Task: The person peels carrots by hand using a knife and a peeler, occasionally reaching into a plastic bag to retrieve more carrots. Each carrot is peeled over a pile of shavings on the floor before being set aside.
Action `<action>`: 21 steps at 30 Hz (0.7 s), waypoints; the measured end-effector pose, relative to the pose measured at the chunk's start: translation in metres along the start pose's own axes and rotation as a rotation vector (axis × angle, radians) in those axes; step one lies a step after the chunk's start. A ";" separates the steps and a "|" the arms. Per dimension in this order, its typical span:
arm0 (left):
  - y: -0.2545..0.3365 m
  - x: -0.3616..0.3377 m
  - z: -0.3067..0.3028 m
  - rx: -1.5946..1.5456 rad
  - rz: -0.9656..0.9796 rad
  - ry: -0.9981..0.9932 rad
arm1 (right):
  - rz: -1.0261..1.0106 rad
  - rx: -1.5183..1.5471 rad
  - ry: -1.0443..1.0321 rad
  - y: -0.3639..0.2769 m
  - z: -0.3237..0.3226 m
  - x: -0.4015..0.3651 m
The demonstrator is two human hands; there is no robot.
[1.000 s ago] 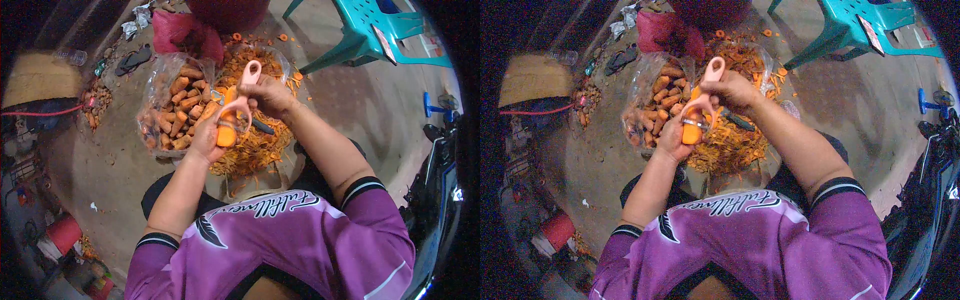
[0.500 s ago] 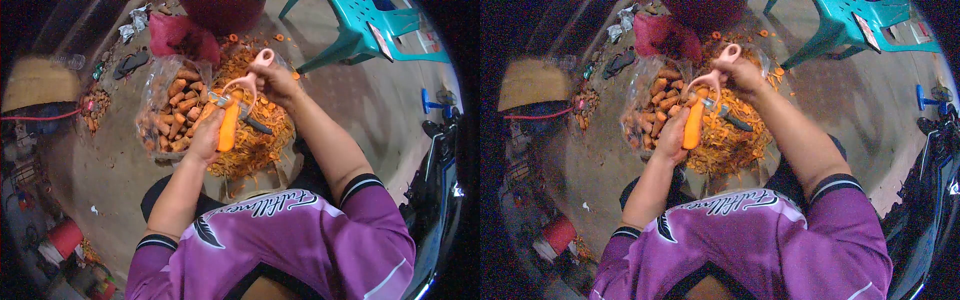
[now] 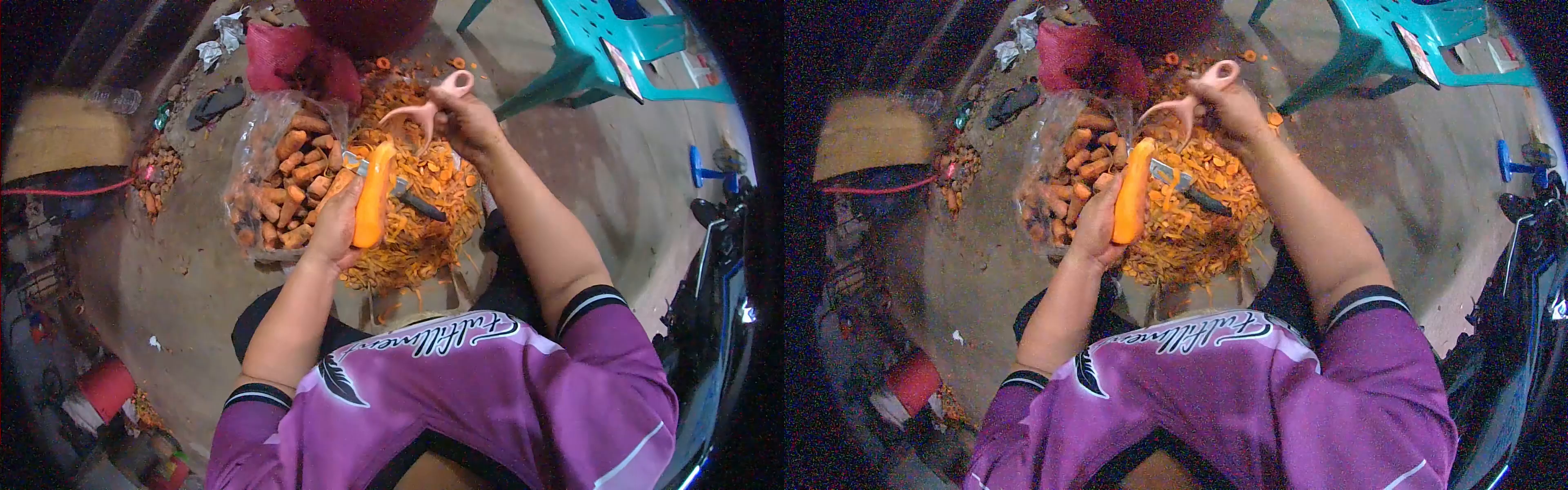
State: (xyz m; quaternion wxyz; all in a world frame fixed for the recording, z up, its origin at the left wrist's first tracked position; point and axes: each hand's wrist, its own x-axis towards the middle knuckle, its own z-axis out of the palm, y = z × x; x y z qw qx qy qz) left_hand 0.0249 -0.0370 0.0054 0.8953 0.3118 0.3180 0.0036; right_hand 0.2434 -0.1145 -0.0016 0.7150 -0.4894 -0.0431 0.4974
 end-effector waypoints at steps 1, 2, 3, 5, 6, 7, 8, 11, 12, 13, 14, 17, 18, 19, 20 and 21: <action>-0.002 0.002 -0.002 -0.067 -0.016 0.007 | 0.020 -0.033 -0.118 0.000 0.005 -0.006; -0.003 0.003 -0.004 -0.132 -0.033 0.015 | -0.009 -0.102 -0.168 0.007 0.018 -0.012; -0.002 0.002 0.000 -0.159 -0.025 0.033 | 0.086 -0.136 -0.295 0.008 0.026 -0.023; 0.002 0.000 0.016 -0.210 -0.009 0.067 | 0.147 -0.145 -0.446 0.024 0.039 -0.038; 0.005 -0.002 0.024 -0.218 -0.009 0.087 | 0.166 -0.183 -0.459 0.028 0.042 -0.042; 0.009 -0.005 0.032 -0.227 -0.008 0.107 | 0.185 -0.222 -0.472 0.031 0.044 -0.044; 0.010 -0.007 0.036 -0.237 -0.007 0.128 | 0.165 -0.231 -0.447 0.033 0.038 -0.037; -0.009 0.006 -0.010 -0.176 -0.059 -0.002 | -0.101 -0.306 -0.218 0.023 0.011 -0.007; -0.005 0.001 0.000 -0.210 -0.115 0.009 | -0.114 -0.375 -0.093 0.015 -0.004 0.006; -0.005 0.002 0.002 -0.197 -0.115 -0.011 | -0.127 -0.440 0.036 0.007 -0.009 0.009; -0.005 0.002 0.003 -0.186 -0.116 -0.031 | -0.166 -0.267 0.135 0.005 -0.011 0.010; -0.005 0.004 -0.002 -0.237 -0.127 -0.033 | -0.152 -0.159 0.082 0.001 -0.008 0.005; -0.005 0.006 -0.004 -0.272 -0.131 -0.023 | -0.106 -0.166 0.013 0.002 0.004 -0.001; -0.005 0.006 -0.003 -0.259 -0.090 0.010 | -0.059 -0.171 -0.055 0.005 0.016 -0.010; -0.006 0.008 -0.001 -0.245 -0.051 0.042 | -0.009 -0.181 -0.184 0.009 0.022 -0.017; -0.006 0.009 0.000 -0.230 -0.012 0.074 | 0.031 -0.080 -0.265 0.013 0.033 -0.029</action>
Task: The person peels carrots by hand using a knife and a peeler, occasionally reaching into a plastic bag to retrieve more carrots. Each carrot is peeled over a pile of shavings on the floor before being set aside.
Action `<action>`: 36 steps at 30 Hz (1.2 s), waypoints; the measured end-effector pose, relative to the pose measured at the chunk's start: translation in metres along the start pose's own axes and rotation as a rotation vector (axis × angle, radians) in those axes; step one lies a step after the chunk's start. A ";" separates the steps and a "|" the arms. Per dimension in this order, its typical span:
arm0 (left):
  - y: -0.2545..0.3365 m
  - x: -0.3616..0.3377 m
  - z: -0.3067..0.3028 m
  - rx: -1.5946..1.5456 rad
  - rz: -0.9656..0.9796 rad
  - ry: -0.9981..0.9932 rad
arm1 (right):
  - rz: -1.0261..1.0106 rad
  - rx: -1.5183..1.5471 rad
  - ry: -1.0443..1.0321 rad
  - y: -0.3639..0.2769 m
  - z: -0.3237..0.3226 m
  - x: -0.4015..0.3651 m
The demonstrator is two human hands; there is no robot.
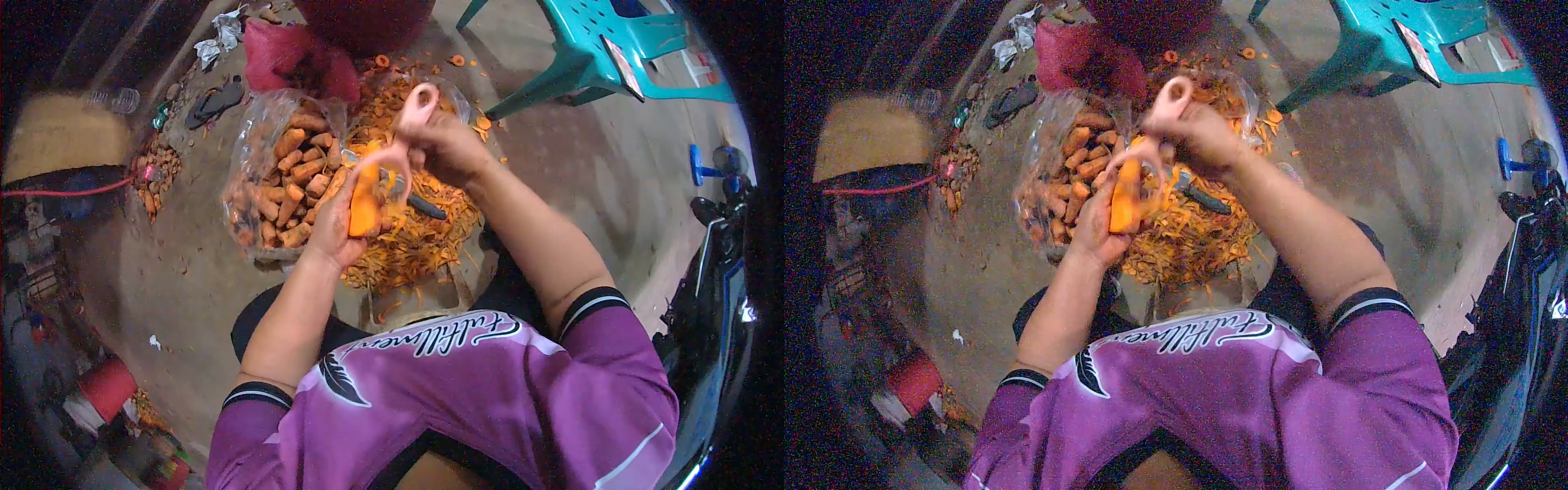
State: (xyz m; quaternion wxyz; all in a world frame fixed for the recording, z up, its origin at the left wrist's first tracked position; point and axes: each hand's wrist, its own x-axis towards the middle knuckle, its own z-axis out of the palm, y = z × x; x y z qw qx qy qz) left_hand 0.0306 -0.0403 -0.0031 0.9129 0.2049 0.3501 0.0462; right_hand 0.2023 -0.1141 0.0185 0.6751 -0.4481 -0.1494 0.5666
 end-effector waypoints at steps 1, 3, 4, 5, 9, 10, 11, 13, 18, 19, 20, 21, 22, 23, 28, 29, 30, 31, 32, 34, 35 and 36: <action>0.000 0.002 -0.002 -0.009 -0.007 -0.031 | 0.059 -0.054 -0.103 0.005 0.004 -0.005; 0.000 0.003 -0.005 -0.027 -0.022 -0.093 | 0.132 -0.116 -0.200 0.012 0.006 -0.006; 0.000 0.002 -0.001 -0.039 -0.017 -0.061 | 0.146 -0.123 -0.194 0.013 0.006 -0.006; 0.000 0.000 0.004 -0.050 -0.012 -0.030 | 0.160 -0.129 -0.187 0.016 0.006 -0.006; -0.002 -0.004 -0.007 -0.046 -0.072 -0.123 | -0.097 -0.222 0.248 0.012 -0.041 0.024; -0.001 -0.005 -0.004 -0.059 -0.103 -0.173 | -0.088 -0.231 0.371 0.004 -0.050 0.026; -0.001 -0.005 -0.003 -0.035 -0.094 -0.136 | -0.087 -0.124 0.471 0.001 -0.055 0.026; -0.001 -0.005 -0.003 0.009 -0.071 -0.060 | -0.111 -0.058 0.401 0.001 -0.051 0.024; 0.004 -0.008 0.013 -0.100 -0.037 0.018 | 0.080 -0.135 -0.032 0.002 0.004 -0.003; 0.005 -0.009 0.020 -0.126 -0.034 0.064 | 0.105 -0.121 -0.117 0.010 0.010 -0.007; 0.005 -0.008 0.019 -0.133 -0.040 0.065 | 0.129 -0.106 -0.202 0.017 0.012 -0.008; 0.004 -0.008 0.018 -0.140 -0.047 0.065 | 0.157 -0.079 -0.198 0.018 0.013 -0.009; 0.002 -0.007 0.017 -0.147 -0.054 0.066 | 0.123 -0.120 -0.133 0.021 0.007 -0.006; 0.002 -0.007 0.011 -0.121 -0.095 0.021 | 0.089 -0.161 -0.068 0.025 -0.006 0.001; -0.002 -0.005 -0.008 -0.029 -0.180 -0.148 | -0.113 -0.101 0.428 -0.004 -0.061 0.025; -0.001 -0.005 -0.009 -0.029 -0.180 -0.126 | -0.121 -0.041 0.415 -0.003 -0.066 0.026; 0.000 -0.005 -0.009 -0.032 -0.178 -0.104 | -0.128 0.016 0.399 -0.006 -0.064 0.026; 0.001 -0.005 -0.009 -0.036 -0.173 -0.083 | -0.096 -0.014 0.373 -0.006 -0.060 0.026; 0.002 -0.005 -0.007 0.026 -0.144 -0.051 | -0.064 -0.044 0.348 -0.004 -0.054 0.024; 0.003 -0.007 -0.002 0.151 -0.091 0.015 | 0.002 0.027 0.196 -0.001 -0.038 0.019; 0.002 -0.007 -0.003 0.178 -0.080 -0.004 | -0.006 0.035 0.194 0.001 -0.041 0.020; 0.001 -0.007 -0.004 0.205 -0.068 -0.025 | -0.014 0.043 0.191 0.001 -0.045 0.022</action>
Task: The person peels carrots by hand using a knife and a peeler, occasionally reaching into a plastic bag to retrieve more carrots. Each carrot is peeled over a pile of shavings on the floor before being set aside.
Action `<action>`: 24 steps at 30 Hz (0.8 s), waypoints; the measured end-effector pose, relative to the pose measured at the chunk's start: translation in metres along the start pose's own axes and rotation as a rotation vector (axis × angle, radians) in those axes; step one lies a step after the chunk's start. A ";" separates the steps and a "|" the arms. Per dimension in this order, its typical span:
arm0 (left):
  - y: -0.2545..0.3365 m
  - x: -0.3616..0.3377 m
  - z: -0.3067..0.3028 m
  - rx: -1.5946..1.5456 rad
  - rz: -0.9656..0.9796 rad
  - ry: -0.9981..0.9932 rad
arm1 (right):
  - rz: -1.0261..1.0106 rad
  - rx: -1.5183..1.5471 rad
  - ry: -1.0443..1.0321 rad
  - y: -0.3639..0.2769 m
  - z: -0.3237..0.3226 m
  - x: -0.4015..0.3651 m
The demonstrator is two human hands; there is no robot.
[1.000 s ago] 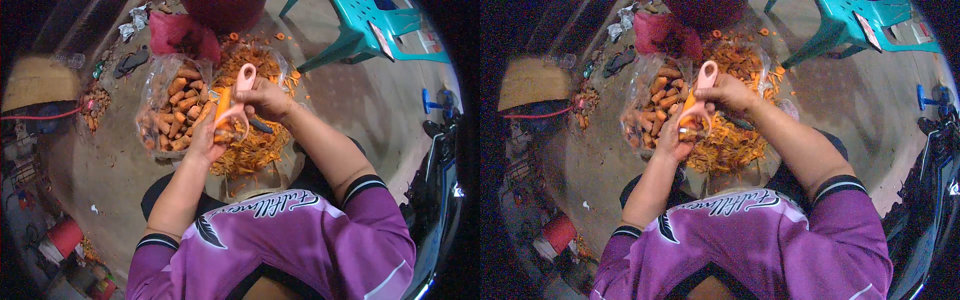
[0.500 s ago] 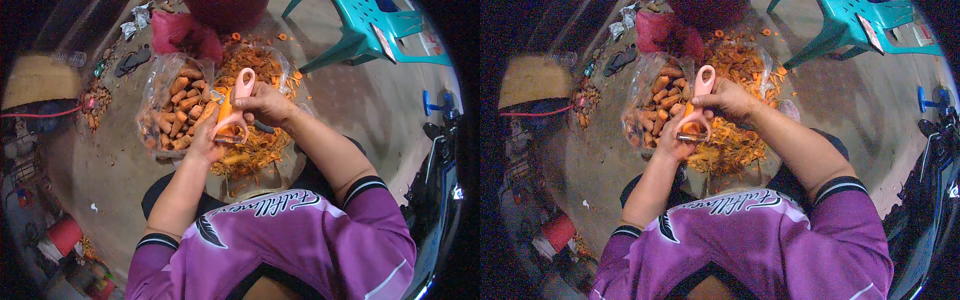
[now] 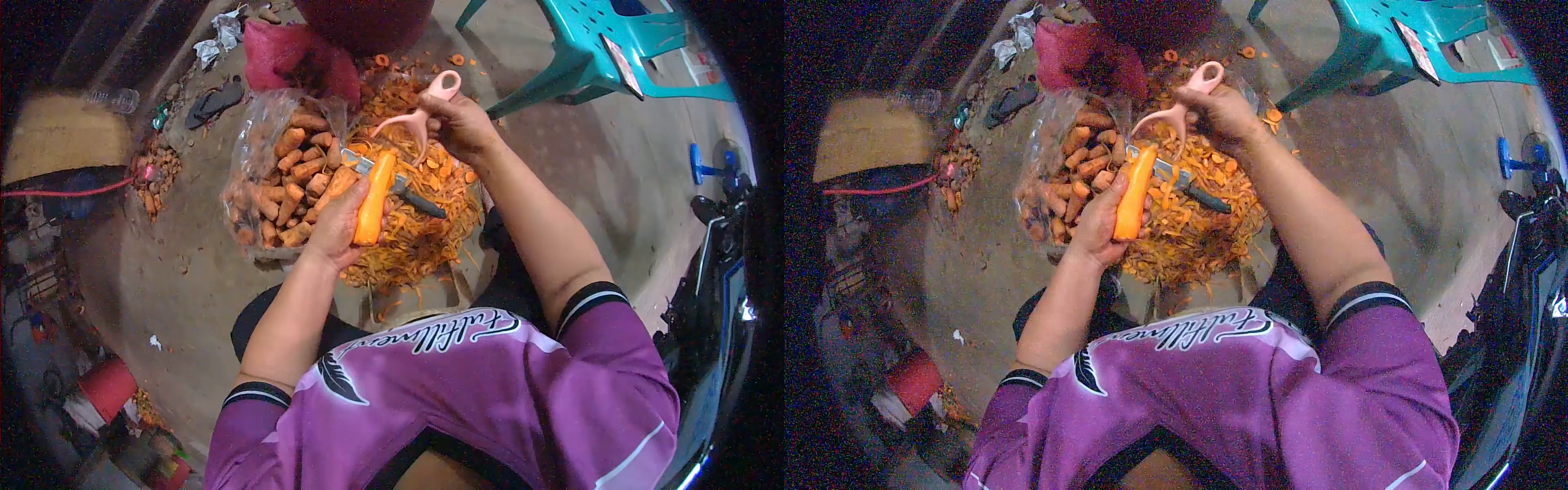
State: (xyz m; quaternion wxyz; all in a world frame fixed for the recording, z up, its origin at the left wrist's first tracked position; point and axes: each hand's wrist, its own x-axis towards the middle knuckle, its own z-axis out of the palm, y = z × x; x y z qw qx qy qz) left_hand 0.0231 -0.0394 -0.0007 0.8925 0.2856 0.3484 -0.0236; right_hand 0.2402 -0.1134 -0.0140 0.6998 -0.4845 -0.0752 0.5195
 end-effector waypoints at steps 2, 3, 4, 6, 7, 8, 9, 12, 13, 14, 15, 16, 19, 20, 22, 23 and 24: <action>0.000 -0.002 0.002 0.053 0.041 -0.006 | -0.071 -0.185 0.191 -0.006 -0.006 0.005; 0.001 -0.005 0.005 0.080 0.068 0.006 | -0.052 -0.040 0.189 -0.009 -0.007 0.004; 0.001 -0.006 0.007 0.107 0.095 0.017 | -0.050 -0.036 0.149 -0.008 -0.006 0.003; 0.000 -0.003 0.008 0.163 0.145 0.035 | -0.043 -0.032 0.066 -0.006 0.003 -0.001; 0.000 -0.001 0.008 0.190 0.170 0.045 | -0.016 -0.058 -0.021 -0.009 0.017 -0.012; 0.000 -0.001 0.008 0.223 0.184 0.054 | 0.024 -0.099 -0.080 -0.002 0.018 -0.013; 0.000 -0.001 0.008 0.257 0.197 0.063 | 0.026 -0.131 -0.037 0.000 0.015 -0.010; 0.001 -0.007 0.016 0.368 0.238 0.090 | -0.068 -0.201 0.182 -0.007 -0.008 0.004; 0.003 -0.008 0.018 0.409 0.252 0.098 | 0.013 -0.074 0.220 -0.009 -0.016 0.006; 0.003 -0.007 0.017 0.424 0.255 0.096 | 0.004 -0.055 0.168 -0.005 -0.020 0.007; 0.002 -0.005 0.014 0.434 0.260 0.096 | -0.001 -0.039 0.114 -0.004 -0.013 0.005; 0.002 -0.004 0.012 0.441 0.266 0.098 | -0.004 -0.025 0.058 -0.003 -0.005 0.002; 0.002 -0.003 0.008 0.476 0.290 0.068 | 0.034 0.031 0.021 0.020 -0.015 0.011; 0.003 -0.005 0.008 0.457 0.310 0.073 | -0.003 0.018 0.128 0.024 -0.028 0.019; 0.007 -0.009 0.010 0.417 0.355 0.085 | 0.093 -0.070 0.395 0.034 -0.045 0.024; 0.010 -0.011 0.005 0.380 0.335 0.100 | 0.118 -0.055 0.465 0.041 -0.050 0.025; 0.014 -0.013 -0.002 0.337 0.315 0.116 | 0.145 -0.044 0.534 0.050 -0.055 0.027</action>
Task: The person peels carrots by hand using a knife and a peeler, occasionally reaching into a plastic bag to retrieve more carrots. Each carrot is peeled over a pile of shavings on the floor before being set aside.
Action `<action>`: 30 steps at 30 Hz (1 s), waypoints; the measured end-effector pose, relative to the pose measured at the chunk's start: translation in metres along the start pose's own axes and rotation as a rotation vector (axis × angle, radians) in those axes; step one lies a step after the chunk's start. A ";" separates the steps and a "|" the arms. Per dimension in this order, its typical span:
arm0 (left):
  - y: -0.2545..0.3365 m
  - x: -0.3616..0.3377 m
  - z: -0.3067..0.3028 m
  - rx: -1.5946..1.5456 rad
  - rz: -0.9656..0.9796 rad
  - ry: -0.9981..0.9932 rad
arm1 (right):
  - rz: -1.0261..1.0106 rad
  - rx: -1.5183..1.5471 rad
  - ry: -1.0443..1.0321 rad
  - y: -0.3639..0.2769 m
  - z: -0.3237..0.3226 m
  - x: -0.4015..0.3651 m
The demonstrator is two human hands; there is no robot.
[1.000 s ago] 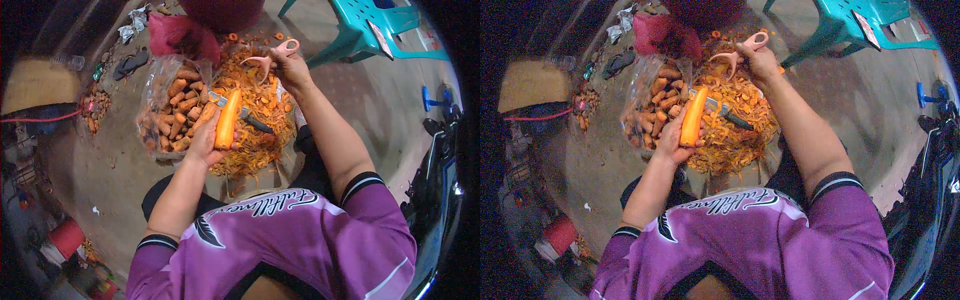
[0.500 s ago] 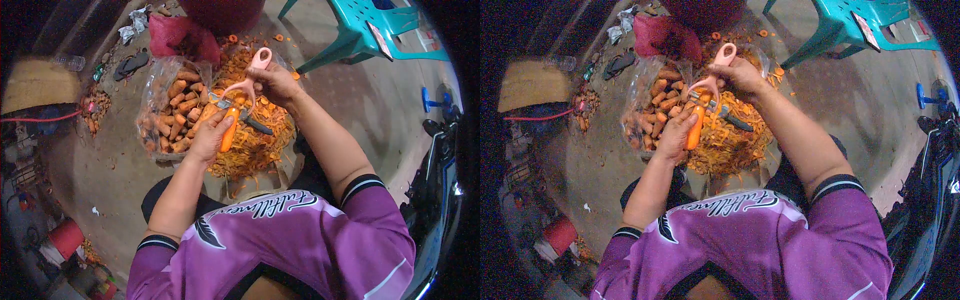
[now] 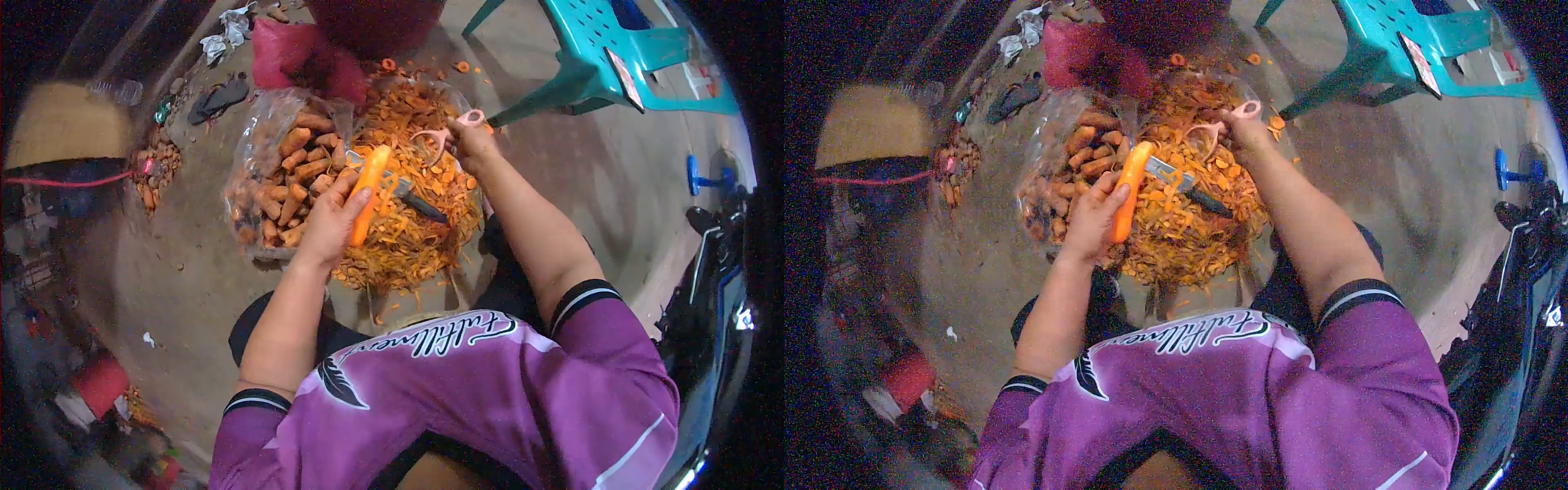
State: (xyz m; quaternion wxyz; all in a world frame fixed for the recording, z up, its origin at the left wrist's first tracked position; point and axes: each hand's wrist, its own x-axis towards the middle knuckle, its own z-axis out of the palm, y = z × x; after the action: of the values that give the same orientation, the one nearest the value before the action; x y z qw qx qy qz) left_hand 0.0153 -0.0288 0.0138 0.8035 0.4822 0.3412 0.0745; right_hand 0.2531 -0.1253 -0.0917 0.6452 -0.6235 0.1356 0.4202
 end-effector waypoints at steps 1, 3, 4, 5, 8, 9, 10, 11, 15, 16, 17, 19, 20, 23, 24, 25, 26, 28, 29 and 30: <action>0.000 -0.001 -0.008 -0.042 -0.025 0.021 | 0.012 0.096 -0.056 0.010 0.001 0.007; -0.008 0.004 -0.024 -0.050 0.016 0.069 | 0.075 0.256 -0.141 0.029 0.010 0.019; -0.007 0.004 -0.029 -0.049 0.034 0.094 | 0.111 0.340 -0.183 0.042 0.014 0.024; -0.005 0.001 -0.032 -0.090 -0.016 0.113 | 0.178 0.280 -0.288 0.057 0.012 0.033; -0.001 -0.008 -0.041 -0.009 -0.054 0.147 | -0.089 -1.148 -0.155 0.144 -0.004 0.061; -0.003 -0.009 -0.046 0.004 -0.068 0.110 | -0.186 -1.616 -0.102 0.174 -0.009 0.069; -0.005 -0.011 -0.048 0.064 -0.037 0.107 | -0.251 -1.701 -0.254 0.164 -0.002 0.038; -0.006 -0.013 -0.049 0.126 -0.005 0.106 | -0.429 -1.696 -0.133 0.189 -0.010 0.039; -0.012 -0.016 -0.052 0.324 0.164 0.103 | -0.229 -1.743 -0.229 0.169 0.003 0.028; -0.015 -0.016 -0.053 0.361 0.232 0.097 | -0.259 -1.761 -0.290 0.155 0.009 0.019; -0.009 -0.018 -0.051 0.411 0.222 0.099 | -0.288 -1.779 -0.349 0.143 0.012 0.012; 0.009 -0.024 -0.043 0.510 0.212 0.097 | -0.324 -1.820 -0.418 0.138 0.014 0.010; 0.007 -0.023 -0.042 0.488 0.225 0.087 | -0.352 -1.807 -0.440 0.135 0.015 0.007; 0.007 -0.021 -0.038 0.497 0.275 0.064 | -0.465 -1.857 -0.721 0.105 0.014 -0.004; 0.014 -0.024 -0.033 0.547 0.293 0.065 | -0.159 -1.595 -0.642 0.089 0.014 -0.015; 0.018 -0.026 -0.029 0.600 0.310 0.067 | 0.120 -1.309 -0.557 0.072 0.017 -0.029; 0.016 -0.026 -0.028 0.685 0.376 0.095 | 0.376 -1.004 -0.467 0.054 0.023 -0.048; 0.008 -0.023 -0.026 0.850 0.507 0.160 | 0.154 -0.919 -0.408 0.012 0.036 -0.106; 0.009 -0.024 -0.024 0.917 0.519 0.176 | 0.007 -0.846 -0.426 -0.001 0.038 -0.125; 0.009 -0.025 -0.021 0.986 0.528 0.194 | -0.138 -0.770 -0.445 -0.007 0.038 -0.135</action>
State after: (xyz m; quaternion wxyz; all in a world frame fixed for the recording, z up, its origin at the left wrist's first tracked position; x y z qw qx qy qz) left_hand -0.0144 -0.0195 0.0269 0.4026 0.8601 0.2757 0.1486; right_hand 0.1627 -0.1400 0.0140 0.4061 -0.7202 -0.2144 0.5200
